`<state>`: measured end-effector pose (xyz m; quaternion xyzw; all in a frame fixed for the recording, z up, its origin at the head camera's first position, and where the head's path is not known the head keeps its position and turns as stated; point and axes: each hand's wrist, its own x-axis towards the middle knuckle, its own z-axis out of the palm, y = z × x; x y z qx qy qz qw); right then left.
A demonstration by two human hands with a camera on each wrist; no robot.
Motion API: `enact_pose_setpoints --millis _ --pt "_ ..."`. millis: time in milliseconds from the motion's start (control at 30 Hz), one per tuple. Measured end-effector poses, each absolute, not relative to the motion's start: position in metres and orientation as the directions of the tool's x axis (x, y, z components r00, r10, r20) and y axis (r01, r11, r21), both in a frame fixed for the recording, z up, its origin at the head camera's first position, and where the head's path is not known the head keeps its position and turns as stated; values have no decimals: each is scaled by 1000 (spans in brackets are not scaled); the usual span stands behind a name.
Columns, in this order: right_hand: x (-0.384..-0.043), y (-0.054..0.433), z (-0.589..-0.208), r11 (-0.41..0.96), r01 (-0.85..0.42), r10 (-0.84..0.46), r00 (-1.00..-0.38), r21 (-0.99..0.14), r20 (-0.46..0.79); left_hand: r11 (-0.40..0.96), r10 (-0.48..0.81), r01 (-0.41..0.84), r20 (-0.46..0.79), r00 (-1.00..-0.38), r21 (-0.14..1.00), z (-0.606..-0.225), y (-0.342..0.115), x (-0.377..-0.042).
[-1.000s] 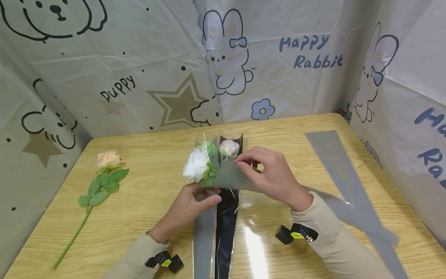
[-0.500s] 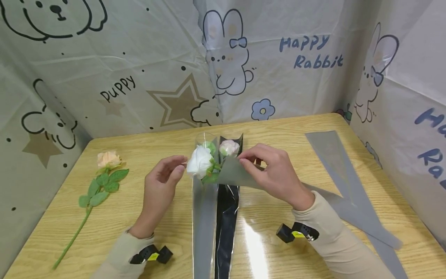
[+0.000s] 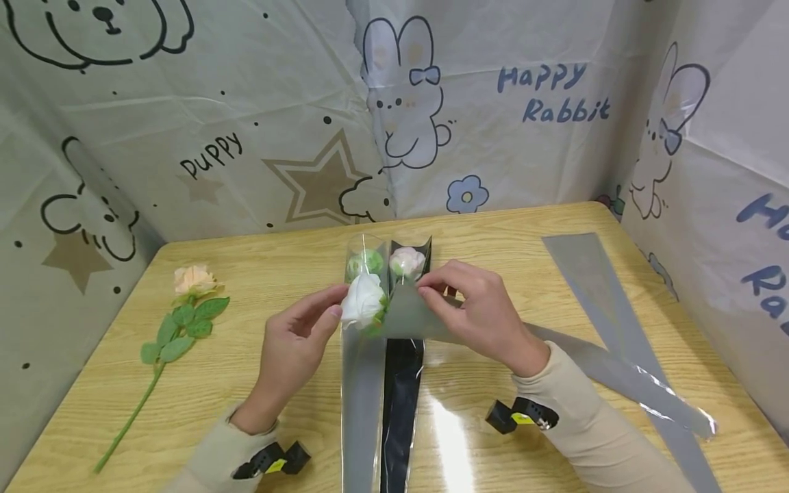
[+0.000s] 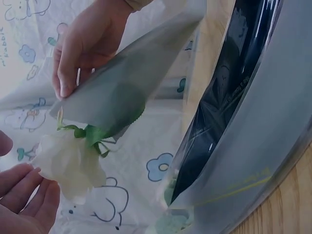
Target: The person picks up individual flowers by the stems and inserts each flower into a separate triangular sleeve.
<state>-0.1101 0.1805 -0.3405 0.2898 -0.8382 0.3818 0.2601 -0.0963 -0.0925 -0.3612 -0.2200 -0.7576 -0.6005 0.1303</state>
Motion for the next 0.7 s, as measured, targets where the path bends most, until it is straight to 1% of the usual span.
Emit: enact_pose_setpoints --millis 167,433,700 --pt "-110 179 -341 547 -682 -291 -699 -486 653 142 196 491 461 -865 860 -362 -90 -93" --pt "-108 177 -341 552 -677 -287 -702 -487 652 118 215 505 474 -854 855 -364 -87 -93" --pt "-107 174 -344 523 -697 -311 -692 -491 652 82 242 515 485 -841 853 -365 -83 -92"
